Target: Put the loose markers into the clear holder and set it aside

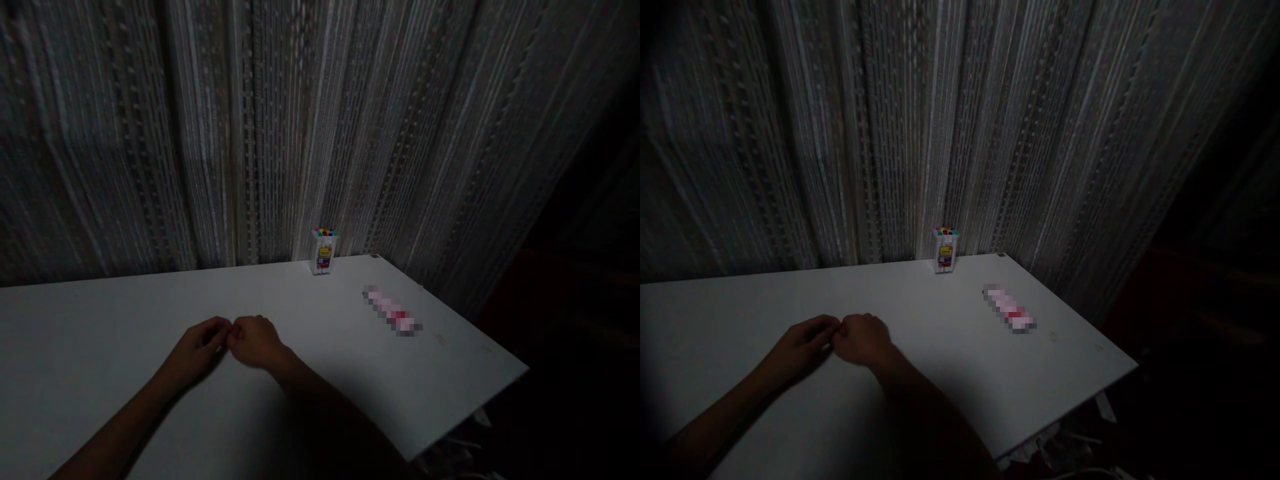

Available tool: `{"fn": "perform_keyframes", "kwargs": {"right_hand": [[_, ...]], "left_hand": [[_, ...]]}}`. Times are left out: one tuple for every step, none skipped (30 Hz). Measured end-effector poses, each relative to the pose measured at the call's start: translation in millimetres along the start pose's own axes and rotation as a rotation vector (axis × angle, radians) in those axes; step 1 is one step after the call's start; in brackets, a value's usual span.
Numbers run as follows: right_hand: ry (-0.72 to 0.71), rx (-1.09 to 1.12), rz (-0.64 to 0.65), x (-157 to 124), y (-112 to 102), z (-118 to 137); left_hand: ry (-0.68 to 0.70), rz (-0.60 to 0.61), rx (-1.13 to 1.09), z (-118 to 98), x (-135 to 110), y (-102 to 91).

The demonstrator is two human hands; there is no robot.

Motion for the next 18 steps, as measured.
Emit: {"fn": "perform_keyframes", "kwargs": {"right_hand": [[0.000, -0.007, 0.007, -0.1, 0.7, 0.7], [0.001, -0.012, 0.013, -0.2, 1.3, 1.3], [0.003, -0.016, 0.016, -0.3, 1.4, 1.8], [0.005, -0.017, 0.015, -0.4, 1.2, 2.2], [0.005, -0.017, 0.014, -0.6, 0.9, 2.5], [0.006, -0.017, 0.012, -0.7, 0.5, 2.6], [0.006, -0.017, 0.013, -0.8, 0.2, 2.5], [0.008, -0.017, 0.016, -0.8, 0.1, 2.2], [0.011, -0.016, 0.021, -0.8, 0.2, 1.8], [0.012, -0.013, 0.024, -0.8, 0.4, 1.4], [0.011, -0.006, 0.025, -0.7, 0.7, 1.1], [0.009, 0.001, 0.023, -0.5, 1.0, 0.8], [0.008, 0.007, 0.022, -0.4, 1.5, 0.5], [0.006, 0.012, 0.021, -0.2, 1.9, 0.3], [0.004, 0.013, 0.019, -0.1, 2.4, 0.0], [0.003, 0.012, 0.017, 0.0, 2.7, -0.3], [0.001, 0.010, 0.013, 0.0, 2.8, -0.5], [-0.002, 0.007, 0.007, -0.1, 2.7, -0.7]], "left_hand": [[-0.001, 0.002, 0.003, 0.2, -0.1, -0.5], [-0.004, 0.003, 0.005, 0.6, -0.2, -1.1], [-0.007, 0.005, 0.007, 1.0, -0.2, -1.6], [-0.008, 0.006, 0.008, 1.2, -0.3, -2.0], [-0.008, 0.008, 0.005, 1.3, -0.3, -2.3], [-0.006, 0.011, 0.000, 1.2, -0.4, -2.4], [-0.006, 0.014, -0.006, 1.1, -0.5, -2.3], [-0.007, 0.016, -0.013, 0.9, -0.5, -2.2], [-0.007, 0.019, -0.018, 0.6, -0.4, -1.9], [-0.006, 0.019, -0.023, 0.3, -0.2, -1.6], [-0.006, 0.018, -0.028, 0.0, 0.1, -1.3], [-0.005, 0.015, -0.033, -0.1, 0.4, -1.1], [-0.005, 0.011, -0.039, -0.2, 0.7, -0.9], [-0.006, 0.007, -0.043, -0.2, 1.0, -0.7], [-0.006, 0.005, -0.048, -0.2, 1.2, -0.4], [-0.005, 0.006, -0.052, -0.5, 1.3, 0.0], [-0.002, 0.007, -0.055, -0.9, 1.2, 0.5], [0.000, 0.010, -0.056, -1.6, 1.1, 1.1]]}}
Point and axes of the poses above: each hand's wrist, its own x-axis towards the middle knuckle, its own y-axis out of the palm, z = x × y, the point moved 5 cm from there along x, towards the middle knuckle, and after that the axes turned 2 degrees about -x, right-handed, at the moved point
